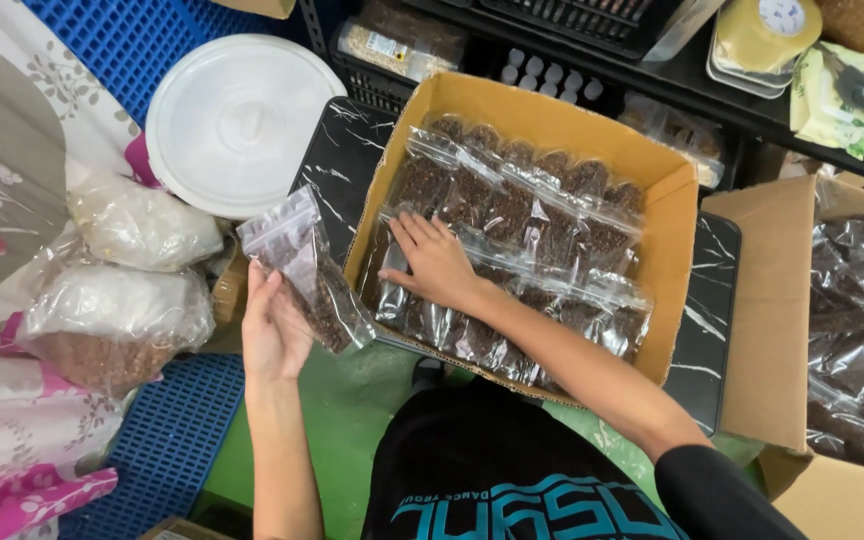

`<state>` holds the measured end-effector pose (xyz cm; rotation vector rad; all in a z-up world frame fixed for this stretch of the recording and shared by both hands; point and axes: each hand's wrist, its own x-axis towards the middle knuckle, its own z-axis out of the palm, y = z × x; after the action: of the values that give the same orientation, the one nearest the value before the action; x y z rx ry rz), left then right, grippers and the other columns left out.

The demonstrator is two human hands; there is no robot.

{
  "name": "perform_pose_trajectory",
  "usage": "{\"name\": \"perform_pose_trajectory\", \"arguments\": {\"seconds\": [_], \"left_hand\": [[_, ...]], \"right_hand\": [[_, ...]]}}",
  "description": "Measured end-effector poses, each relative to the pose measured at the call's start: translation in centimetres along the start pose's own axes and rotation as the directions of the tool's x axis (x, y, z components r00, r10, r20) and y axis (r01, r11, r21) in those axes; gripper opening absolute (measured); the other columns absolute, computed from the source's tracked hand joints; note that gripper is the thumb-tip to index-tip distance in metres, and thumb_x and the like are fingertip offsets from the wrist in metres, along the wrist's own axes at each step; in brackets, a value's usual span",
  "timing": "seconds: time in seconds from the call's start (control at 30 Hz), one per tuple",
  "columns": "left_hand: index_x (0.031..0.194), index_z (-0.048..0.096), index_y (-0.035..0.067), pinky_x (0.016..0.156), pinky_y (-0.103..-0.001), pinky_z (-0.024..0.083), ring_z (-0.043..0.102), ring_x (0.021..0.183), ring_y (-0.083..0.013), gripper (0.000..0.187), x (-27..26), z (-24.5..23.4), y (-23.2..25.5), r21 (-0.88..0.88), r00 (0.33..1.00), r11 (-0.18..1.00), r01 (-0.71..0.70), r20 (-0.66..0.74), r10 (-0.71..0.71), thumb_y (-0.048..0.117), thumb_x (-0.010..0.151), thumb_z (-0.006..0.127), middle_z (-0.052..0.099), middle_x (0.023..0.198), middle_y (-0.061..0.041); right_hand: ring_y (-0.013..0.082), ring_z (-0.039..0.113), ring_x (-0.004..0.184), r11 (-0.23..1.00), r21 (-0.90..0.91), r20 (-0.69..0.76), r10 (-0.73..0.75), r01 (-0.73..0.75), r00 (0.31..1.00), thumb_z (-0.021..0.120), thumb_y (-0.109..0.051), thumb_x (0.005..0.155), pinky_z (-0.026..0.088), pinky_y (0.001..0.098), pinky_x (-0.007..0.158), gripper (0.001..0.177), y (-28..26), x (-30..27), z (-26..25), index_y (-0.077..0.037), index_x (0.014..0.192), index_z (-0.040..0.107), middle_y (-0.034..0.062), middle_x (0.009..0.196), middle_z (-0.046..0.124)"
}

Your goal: The person organizes and packs sealed bags of coffee or similar food products into cardboard boxes, moving bags between two boxes to sort them by hand.

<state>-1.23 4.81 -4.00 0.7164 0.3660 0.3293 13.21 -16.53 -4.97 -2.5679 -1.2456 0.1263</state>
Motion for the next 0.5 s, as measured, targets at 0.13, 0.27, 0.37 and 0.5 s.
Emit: {"name": "perform_pose_trajectory", "arguments": {"seconds": [0.13, 0.27, 0.37, 0.5], "left_hand": [[0.144, 0.046, 0.024, 0.099, -0.052, 0.056, 0.066, 0.120, -0.0315, 0.045, 0.2, 3.2, -0.4, 0.000, 0.999, 1.000, 0.029, 0.031, -0.029, 0.015, 0.100, 0.049, 0.062, 0.139, -0.011], [0.139, 0.045, 0.024, 0.098, -0.054, 0.055, 0.065, 0.119, -0.0313, 0.042, 1.1, 6.1, -0.9, 0.080, 0.998, 0.996, 0.040, 0.052, -0.044, 0.012, 0.099, 0.052, 0.063, 0.134, -0.012], [0.134, 0.046, 0.021, 0.105, -0.053, 0.051, 0.058, 0.129, -0.0335, 0.039, 0.9, 10.4, -1.7, 0.180, 0.990, 0.976, -0.125, 0.087, 0.110, 0.011, 0.099, 0.058, 0.056, 0.142, -0.019], [0.141, 0.037, 0.021, 0.118, -0.048, 0.031, 0.039, 0.139, -0.0249, 0.047, 0.7, 15.9, -4.5, 0.220, 0.906, 0.880, -0.421, 0.049, 0.421, 0.018, 0.102, 0.064, 0.040, 0.150, -0.009]], "right_hand": [[0.0398, 0.036, 0.147, 0.999, 0.034, 0.100, 0.014, -0.018, 0.995, 0.053, -0.060, 0.100, 0.022, 0.0627, 0.119, 0.079, 1.0, -0.1, -0.4, -0.004, 0.155, 0.041, 0.0212, 0.155, 0.043], [0.0479, 0.010, 0.153, 0.983, 0.147, 0.036, 0.102, -0.106, 0.994, 0.053, -0.055, 0.102, 0.005, 0.0720, 0.117, 0.070, 0.1, -0.8, -3.6, -0.006, 0.152, 0.046, 0.0241, 0.167, 0.016], [0.0438, 0.045, 0.137, 0.866, 0.479, -0.234, 0.283, -0.143, 0.930, 0.051, -0.044, 0.106, 0.035, 0.0588, 0.115, 0.043, 1.3, -1.7, -3.2, -0.017, 0.139, 0.062, 0.0180, 0.149, 0.046], [0.0452, 0.045, 0.139, -0.428, 0.867, 0.379, 0.237, -0.254, 0.894, 0.048, -0.055, 0.101, 0.042, 0.0563, 0.114, 0.057, -0.2, -3.7, -7.3, -0.011, 0.138, 0.051, 0.0290, 0.151, 0.042]]}}
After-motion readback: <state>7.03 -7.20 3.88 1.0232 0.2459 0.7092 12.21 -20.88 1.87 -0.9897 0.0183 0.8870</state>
